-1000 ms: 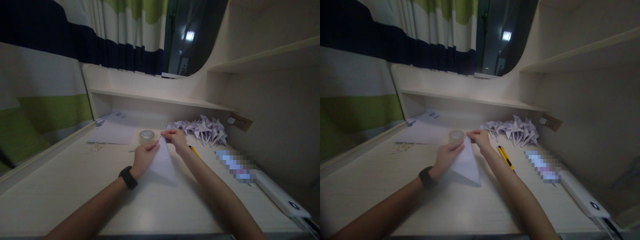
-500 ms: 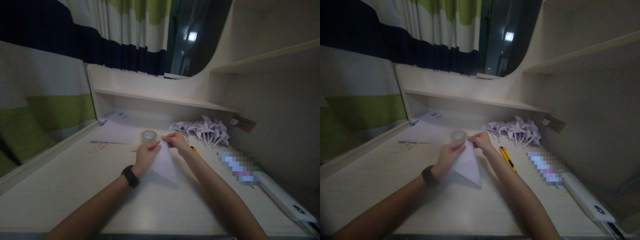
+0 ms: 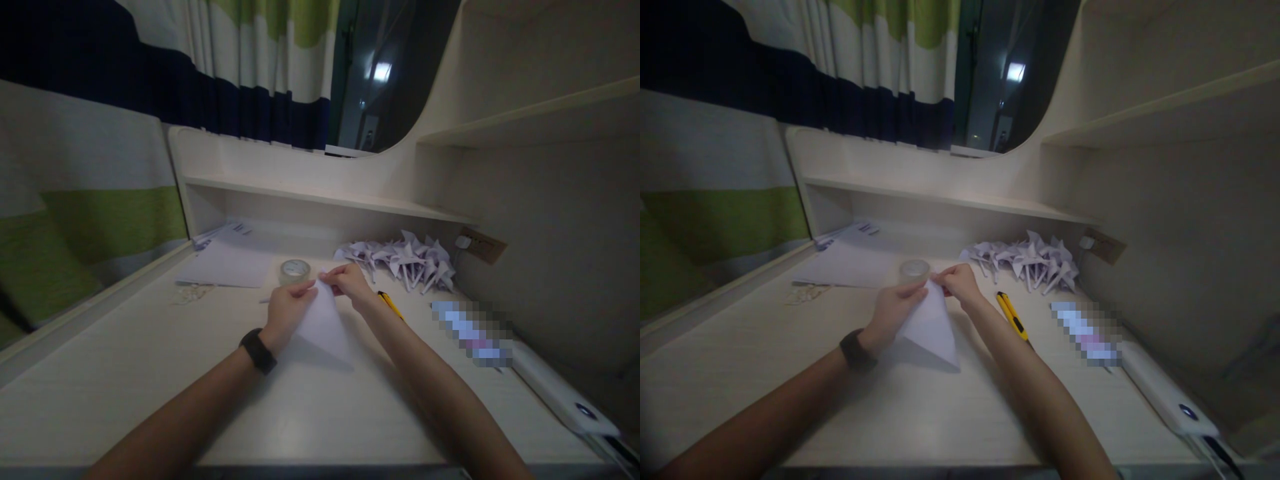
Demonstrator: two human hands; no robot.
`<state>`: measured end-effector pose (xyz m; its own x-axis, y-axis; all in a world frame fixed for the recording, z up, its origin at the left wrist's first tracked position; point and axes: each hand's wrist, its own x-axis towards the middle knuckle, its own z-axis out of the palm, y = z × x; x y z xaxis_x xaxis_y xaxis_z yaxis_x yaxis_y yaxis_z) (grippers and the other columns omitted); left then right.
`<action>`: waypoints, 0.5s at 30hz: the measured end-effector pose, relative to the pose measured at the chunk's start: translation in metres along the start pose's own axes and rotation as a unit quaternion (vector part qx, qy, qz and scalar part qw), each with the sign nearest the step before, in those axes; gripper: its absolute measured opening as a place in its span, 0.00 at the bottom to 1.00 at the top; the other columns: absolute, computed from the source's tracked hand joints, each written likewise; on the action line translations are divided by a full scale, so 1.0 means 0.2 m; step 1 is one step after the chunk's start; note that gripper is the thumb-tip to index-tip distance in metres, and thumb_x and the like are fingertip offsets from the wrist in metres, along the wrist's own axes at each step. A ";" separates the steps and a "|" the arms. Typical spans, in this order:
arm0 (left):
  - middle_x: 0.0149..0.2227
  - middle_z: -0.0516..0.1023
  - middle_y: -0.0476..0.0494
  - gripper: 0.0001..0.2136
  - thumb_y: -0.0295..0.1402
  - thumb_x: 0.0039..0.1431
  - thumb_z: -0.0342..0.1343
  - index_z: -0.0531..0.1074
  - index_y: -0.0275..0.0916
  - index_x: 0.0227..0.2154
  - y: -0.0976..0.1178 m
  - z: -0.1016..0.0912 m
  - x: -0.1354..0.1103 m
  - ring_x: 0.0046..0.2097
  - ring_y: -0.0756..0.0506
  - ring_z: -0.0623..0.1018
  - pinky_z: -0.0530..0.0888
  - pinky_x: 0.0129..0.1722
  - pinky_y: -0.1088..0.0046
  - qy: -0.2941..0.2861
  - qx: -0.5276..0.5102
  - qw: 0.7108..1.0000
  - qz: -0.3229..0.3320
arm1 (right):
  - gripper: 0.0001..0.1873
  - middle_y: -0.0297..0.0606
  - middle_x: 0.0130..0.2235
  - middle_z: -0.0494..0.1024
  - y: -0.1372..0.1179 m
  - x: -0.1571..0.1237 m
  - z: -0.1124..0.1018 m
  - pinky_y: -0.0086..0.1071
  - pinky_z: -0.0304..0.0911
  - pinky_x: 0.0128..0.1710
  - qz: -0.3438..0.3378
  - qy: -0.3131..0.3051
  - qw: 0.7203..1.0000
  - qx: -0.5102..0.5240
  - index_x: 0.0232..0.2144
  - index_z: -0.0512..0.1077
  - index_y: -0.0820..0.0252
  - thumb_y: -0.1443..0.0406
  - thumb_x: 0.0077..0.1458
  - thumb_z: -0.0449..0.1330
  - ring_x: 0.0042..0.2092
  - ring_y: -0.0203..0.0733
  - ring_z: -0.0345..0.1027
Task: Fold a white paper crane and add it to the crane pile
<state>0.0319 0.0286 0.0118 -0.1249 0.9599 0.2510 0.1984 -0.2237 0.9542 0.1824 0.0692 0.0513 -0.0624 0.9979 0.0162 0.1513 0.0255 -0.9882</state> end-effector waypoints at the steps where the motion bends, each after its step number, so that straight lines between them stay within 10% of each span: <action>1: 0.37 0.82 0.39 0.13 0.32 0.52 0.61 0.79 0.34 0.41 0.00 0.00 0.00 0.37 0.41 0.81 0.76 0.34 0.69 0.002 -0.007 1.000 -0.005 | 0.13 0.38 0.19 0.74 0.00 0.00 0.00 0.27 0.63 0.20 0.002 -0.016 1.000 -0.003 0.16 0.74 0.64 0.62 0.40 0.70 0.21 0.35 0.66; 15: 0.37 0.82 0.34 0.14 0.32 0.46 0.64 0.80 0.31 0.37 -0.03 -0.02 0.05 0.37 0.39 0.80 0.73 0.36 0.68 0.030 -0.080 0.996 -0.023 | 0.16 0.39 0.23 0.77 0.02 -0.01 -0.03 0.26 0.66 0.22 0.073 -0.130 0.987 -0.057 0.22 0.75 0.66 0.57 0.41 0.71 0.23 0.34 0.69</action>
<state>0.0254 0.0396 0.0094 -0.1882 0.9591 0.2115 0.0345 -0.2087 0.9774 0.1885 0.0673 0.0475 -0.2807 0.9430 -0.1790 0.2873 -0.0954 -0.9531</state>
